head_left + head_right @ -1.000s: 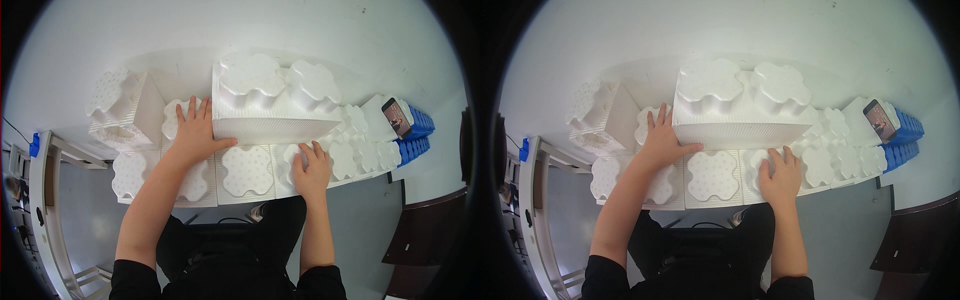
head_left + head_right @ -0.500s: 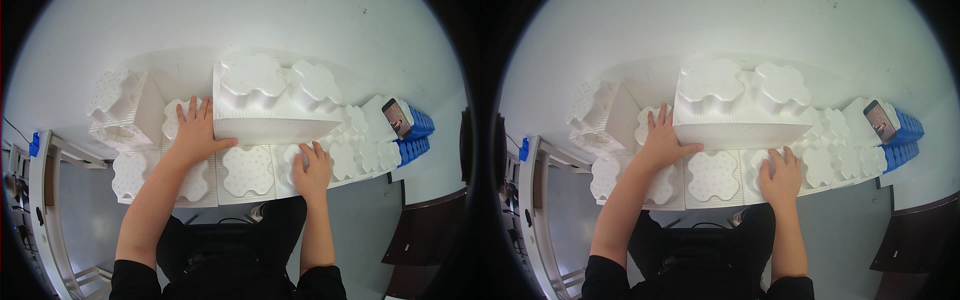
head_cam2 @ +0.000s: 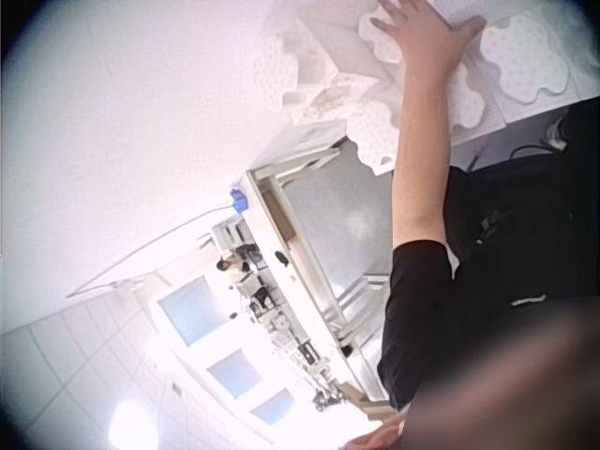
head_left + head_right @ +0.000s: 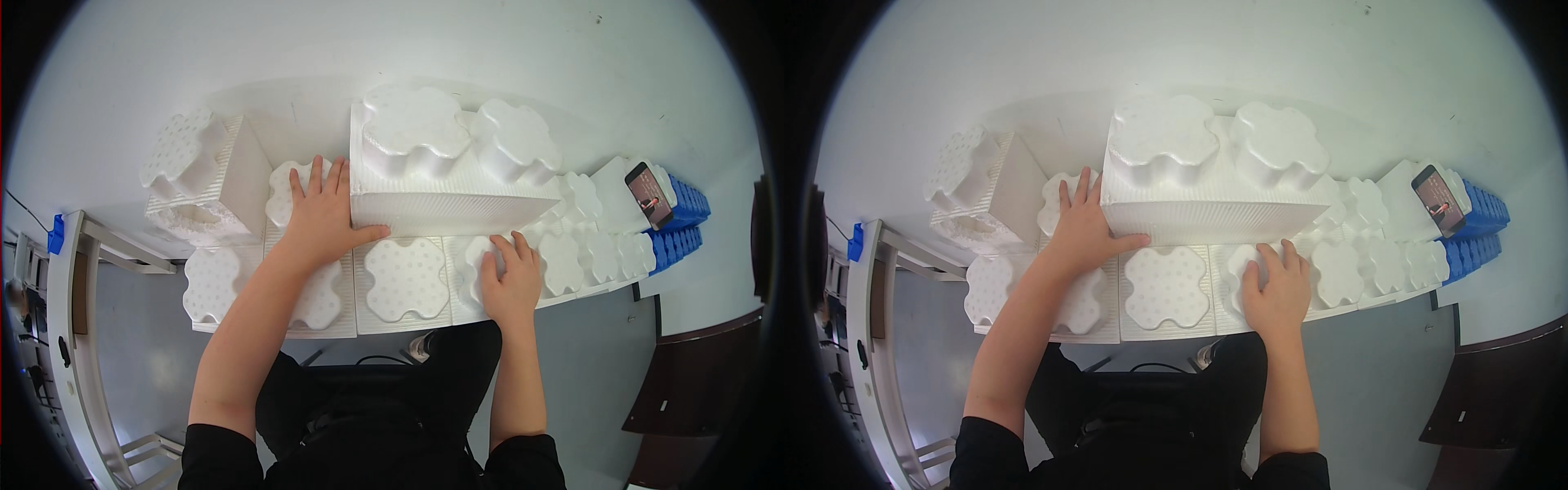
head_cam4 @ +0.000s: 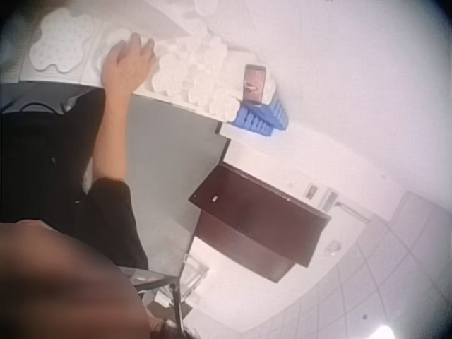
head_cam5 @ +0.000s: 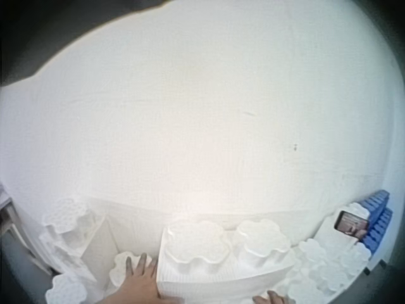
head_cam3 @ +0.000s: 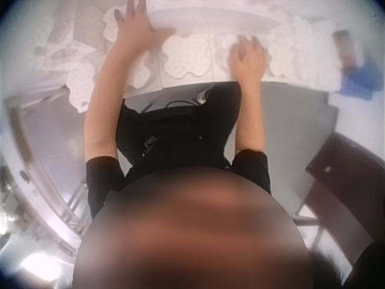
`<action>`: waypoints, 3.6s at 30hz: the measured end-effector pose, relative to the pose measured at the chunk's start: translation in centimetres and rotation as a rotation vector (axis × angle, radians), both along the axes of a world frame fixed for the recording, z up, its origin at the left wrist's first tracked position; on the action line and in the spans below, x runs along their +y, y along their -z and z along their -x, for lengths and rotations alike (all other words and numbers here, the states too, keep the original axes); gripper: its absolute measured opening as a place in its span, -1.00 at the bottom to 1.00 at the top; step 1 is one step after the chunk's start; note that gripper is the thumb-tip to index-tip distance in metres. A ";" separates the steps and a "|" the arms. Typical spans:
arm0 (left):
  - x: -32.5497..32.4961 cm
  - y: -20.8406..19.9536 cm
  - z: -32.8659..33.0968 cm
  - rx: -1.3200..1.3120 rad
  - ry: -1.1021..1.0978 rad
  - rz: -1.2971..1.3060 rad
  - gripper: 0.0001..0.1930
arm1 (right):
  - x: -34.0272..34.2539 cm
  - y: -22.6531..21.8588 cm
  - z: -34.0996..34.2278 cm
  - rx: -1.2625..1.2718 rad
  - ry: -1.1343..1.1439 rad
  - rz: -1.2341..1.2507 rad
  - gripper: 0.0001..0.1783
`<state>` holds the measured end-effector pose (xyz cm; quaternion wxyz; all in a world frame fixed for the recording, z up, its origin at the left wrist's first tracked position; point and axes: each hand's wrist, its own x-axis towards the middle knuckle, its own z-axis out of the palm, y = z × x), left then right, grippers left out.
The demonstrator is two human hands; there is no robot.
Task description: Organize white and blue plastic trays or components on a table.
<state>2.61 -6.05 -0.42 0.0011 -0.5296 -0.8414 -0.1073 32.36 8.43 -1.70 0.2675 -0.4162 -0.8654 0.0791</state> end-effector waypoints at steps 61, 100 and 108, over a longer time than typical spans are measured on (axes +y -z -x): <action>-1.1 -0.5 0.1 -0.007 -0.031 -0.070 0.23 | -12.0 -16.7 -7.7 0.585 -1.194 -0.588 -0.82; -12.1 -5.2 6.0 0.438 -0.566 -0.931 -0.18 | -3.5 3.1 -1.0 -0.002 0.027 -0.255 -0.30; -11.9 -6.1 6.3 0.392 -0.620 -1.003 -0.18 | -3.4 3.1 -1.0 -0.007 0.025 -0.273 -0.31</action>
